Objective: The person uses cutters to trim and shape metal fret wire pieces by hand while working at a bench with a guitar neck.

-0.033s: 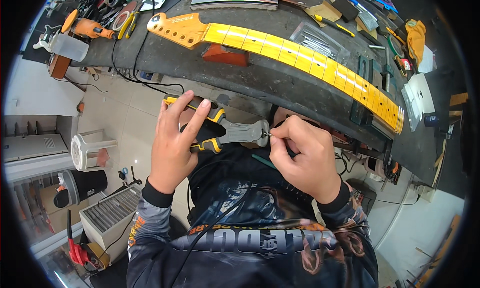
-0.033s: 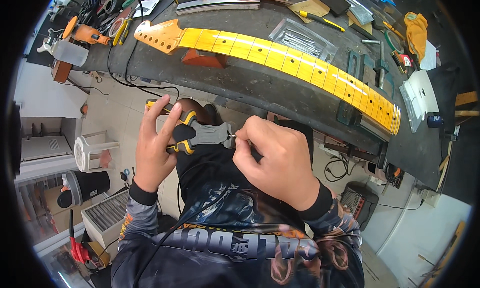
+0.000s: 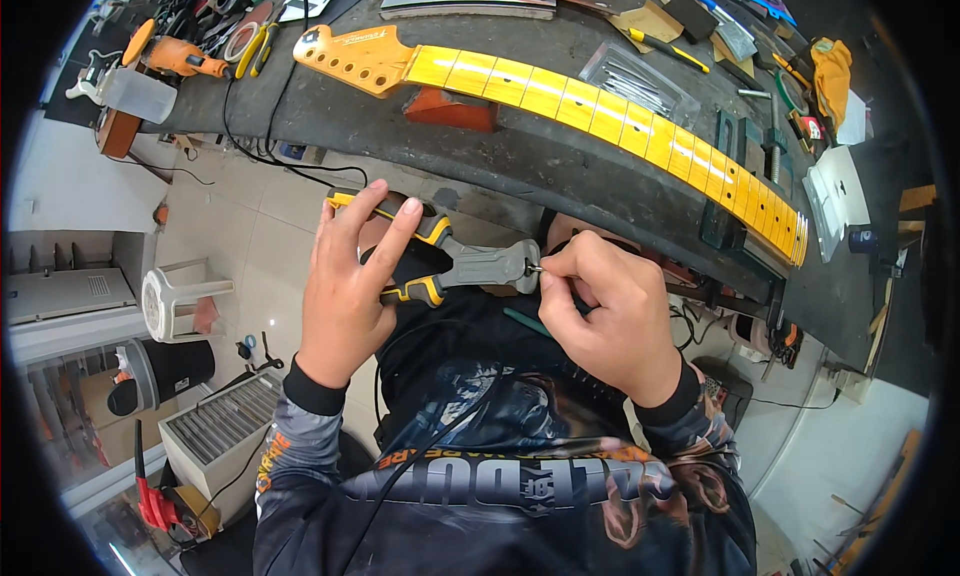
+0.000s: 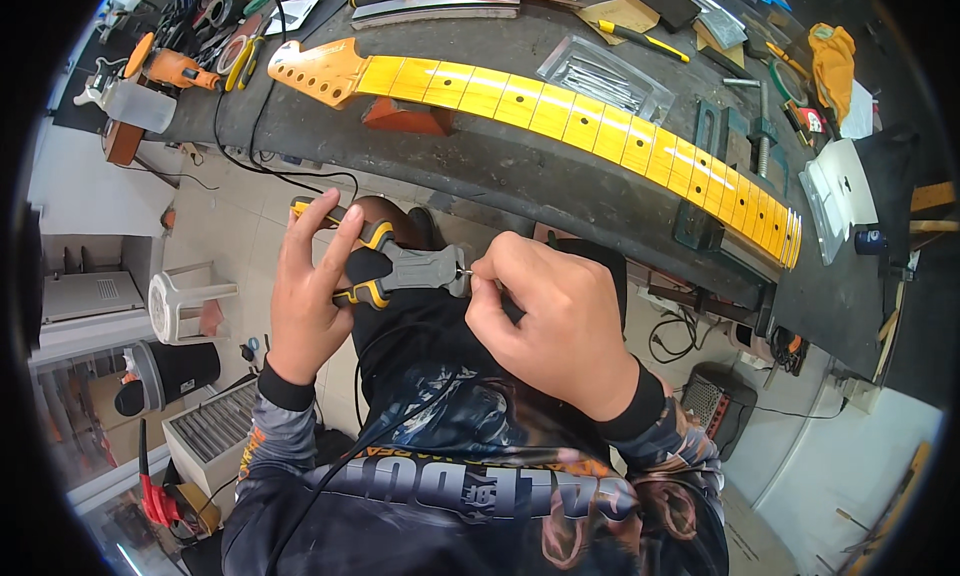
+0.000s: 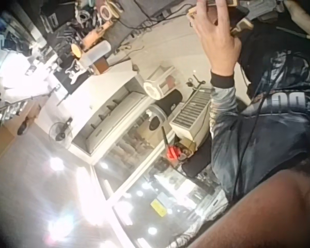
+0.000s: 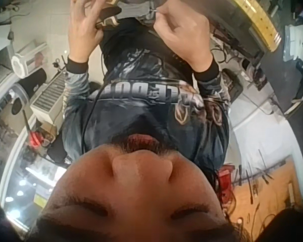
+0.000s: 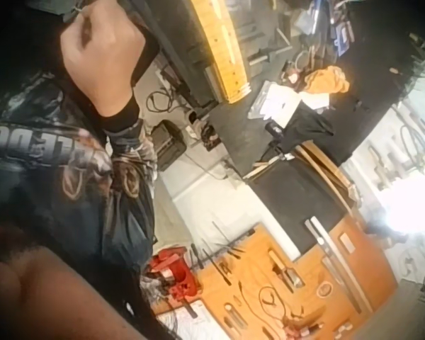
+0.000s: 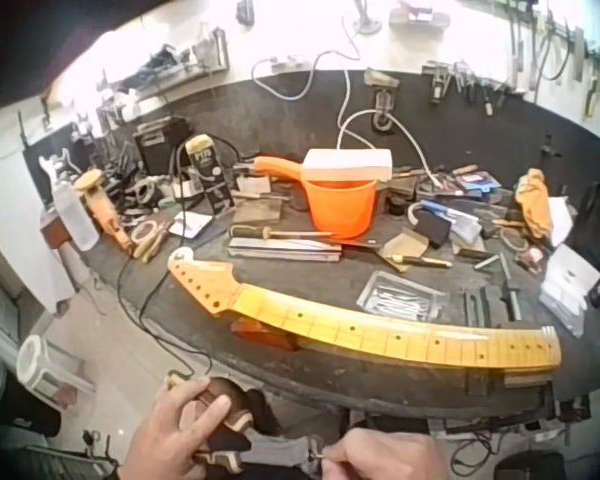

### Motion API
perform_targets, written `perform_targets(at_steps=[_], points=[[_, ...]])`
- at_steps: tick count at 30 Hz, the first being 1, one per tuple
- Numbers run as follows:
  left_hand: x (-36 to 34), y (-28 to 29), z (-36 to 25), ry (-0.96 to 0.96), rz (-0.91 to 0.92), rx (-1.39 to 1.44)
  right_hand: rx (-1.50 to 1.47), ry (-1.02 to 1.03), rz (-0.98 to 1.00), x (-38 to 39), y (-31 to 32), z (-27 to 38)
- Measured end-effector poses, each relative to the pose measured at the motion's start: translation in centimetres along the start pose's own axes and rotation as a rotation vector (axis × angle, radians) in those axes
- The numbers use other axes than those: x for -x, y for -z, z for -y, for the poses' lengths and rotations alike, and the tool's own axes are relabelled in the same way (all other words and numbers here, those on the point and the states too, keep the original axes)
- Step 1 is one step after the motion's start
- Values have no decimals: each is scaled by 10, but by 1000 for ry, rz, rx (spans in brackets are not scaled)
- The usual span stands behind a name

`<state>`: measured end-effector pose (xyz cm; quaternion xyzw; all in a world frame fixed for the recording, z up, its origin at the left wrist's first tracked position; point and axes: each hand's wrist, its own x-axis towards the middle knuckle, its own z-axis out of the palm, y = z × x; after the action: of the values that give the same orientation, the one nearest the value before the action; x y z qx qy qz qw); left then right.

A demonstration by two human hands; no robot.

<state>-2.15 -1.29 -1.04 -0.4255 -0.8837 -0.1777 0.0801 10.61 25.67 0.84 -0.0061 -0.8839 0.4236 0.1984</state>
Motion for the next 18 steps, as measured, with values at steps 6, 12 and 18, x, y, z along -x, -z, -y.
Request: perform_targets(at_steps=[6, 12, 18], points=[[-1, 1, -2, -22, -36, -46, 28, 8, 10, 1, -1, -3], [2, 2, -1, -31, -13, -91, 52, 17, 65, 1, 0, -4], [4, -1, 0, -13, -17, -124, 61, 18, 104, 1, -2, -6]])
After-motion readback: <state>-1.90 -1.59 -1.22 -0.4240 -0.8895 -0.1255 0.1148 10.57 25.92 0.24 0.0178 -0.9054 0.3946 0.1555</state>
